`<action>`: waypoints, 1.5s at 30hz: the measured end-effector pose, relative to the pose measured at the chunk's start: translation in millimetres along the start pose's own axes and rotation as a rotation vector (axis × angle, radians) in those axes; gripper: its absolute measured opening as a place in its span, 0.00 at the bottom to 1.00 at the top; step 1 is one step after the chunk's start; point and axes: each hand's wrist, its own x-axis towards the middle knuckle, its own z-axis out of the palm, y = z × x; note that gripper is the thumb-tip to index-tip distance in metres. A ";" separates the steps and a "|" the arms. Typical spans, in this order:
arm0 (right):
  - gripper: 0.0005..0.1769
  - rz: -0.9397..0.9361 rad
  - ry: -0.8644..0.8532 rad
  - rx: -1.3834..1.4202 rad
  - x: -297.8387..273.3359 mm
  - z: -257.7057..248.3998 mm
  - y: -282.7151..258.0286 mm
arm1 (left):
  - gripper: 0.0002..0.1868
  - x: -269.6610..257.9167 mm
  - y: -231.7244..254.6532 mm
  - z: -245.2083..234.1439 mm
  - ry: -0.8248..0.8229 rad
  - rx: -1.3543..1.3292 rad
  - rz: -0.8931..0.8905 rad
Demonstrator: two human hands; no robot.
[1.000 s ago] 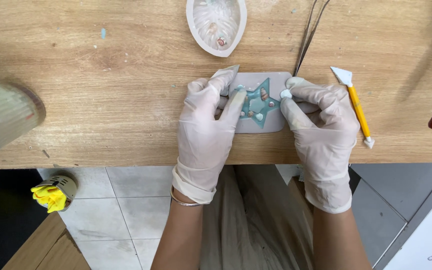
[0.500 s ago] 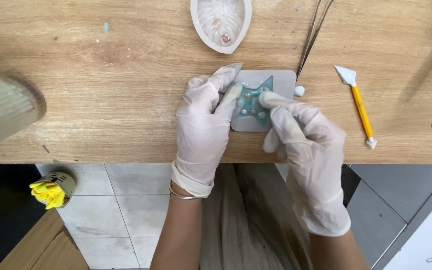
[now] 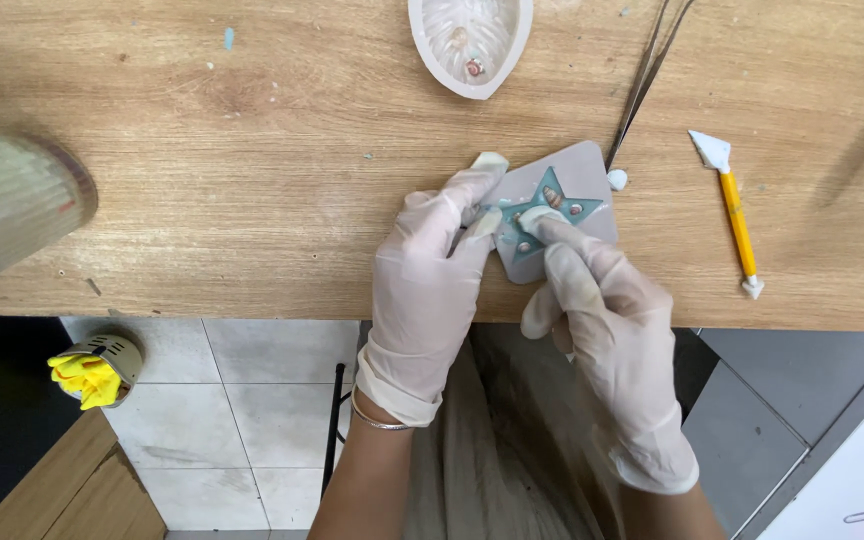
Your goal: The person, wearing gloves, presses small shells and decorative pieces onto a star-shaped candle resting on a square base, then uses a heat gun to warm the surface. They take a box of glitter gems, remove one, and use tweezers to place and press the gem onto the star decoration.
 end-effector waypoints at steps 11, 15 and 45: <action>0.16 -1.020 0.577 -0.918 34.7 -88.5 41.8 | 0.25 -12.4 8.7 -5.3 -0.014 0.015 -0.231; 0.13 -0.940 0.588 -0.994 36.2 -82.0 43.8 | 0.18 -21.2 -15.3 3.1 0.066 0.018 -0.046; 0.01 -0.743 0.103 0.178 -5.1 -26.2 31.9 | 0.23 -29.0 -45.9 22.0 0.257 0.529 0.236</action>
